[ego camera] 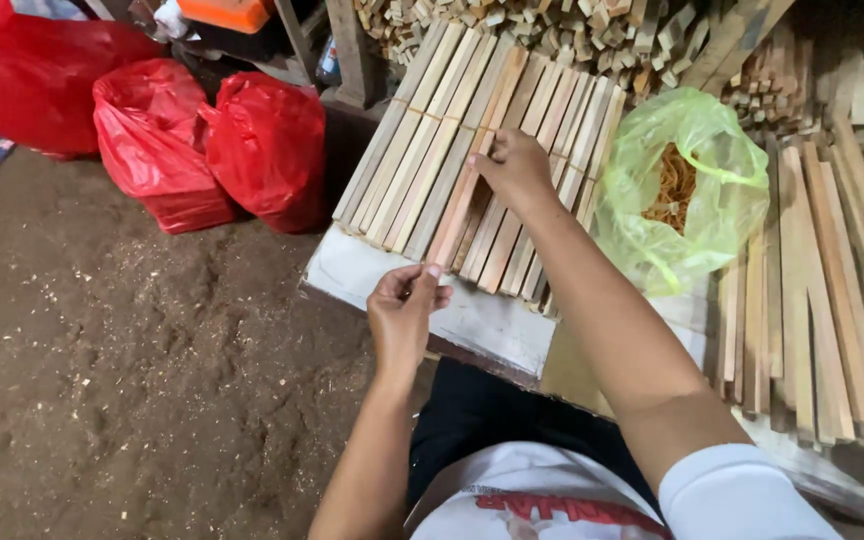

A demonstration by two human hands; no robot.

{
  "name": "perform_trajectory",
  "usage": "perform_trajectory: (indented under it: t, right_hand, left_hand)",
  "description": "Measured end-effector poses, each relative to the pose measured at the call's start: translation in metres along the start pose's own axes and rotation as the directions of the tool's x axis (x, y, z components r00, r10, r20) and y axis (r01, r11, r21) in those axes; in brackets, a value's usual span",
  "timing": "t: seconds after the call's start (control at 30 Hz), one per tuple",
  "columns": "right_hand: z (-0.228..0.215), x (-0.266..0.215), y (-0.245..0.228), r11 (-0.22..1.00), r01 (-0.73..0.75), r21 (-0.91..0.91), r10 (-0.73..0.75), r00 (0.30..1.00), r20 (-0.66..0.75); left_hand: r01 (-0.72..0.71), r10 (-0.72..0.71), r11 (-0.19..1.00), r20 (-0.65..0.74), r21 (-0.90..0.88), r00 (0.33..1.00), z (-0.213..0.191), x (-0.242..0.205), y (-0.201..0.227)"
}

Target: Sorting and bundling thin wooden sticks by hand

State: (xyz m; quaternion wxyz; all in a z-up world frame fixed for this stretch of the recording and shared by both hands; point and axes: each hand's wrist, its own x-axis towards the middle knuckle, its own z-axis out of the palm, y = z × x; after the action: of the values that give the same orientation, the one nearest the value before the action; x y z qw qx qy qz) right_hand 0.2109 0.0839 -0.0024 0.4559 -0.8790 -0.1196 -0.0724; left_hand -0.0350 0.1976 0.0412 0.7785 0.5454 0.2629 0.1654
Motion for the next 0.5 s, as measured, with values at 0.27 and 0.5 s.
perform_trajectory:
  t: [0.27, 0.5]
  right_hand:
    - [-0.002, -0.004, -0.022, 0.978, 0.095, -0.185, -0.090, 0.995, 0.035]
    - [0.003, 0.000, -0.011, 0.941, 0.204, -0.269, -0.200, 0.979, 0.040]
  left_hand:
    - [-0.119, 0.120, 0.993, -0.028, 0.006, 0.992, 0.002, 0.021, -0.025]
    - [-0.178, 0.178, 0.984, -0.014, -0.014, 0.984, 0.007, 0.031, -0.038]
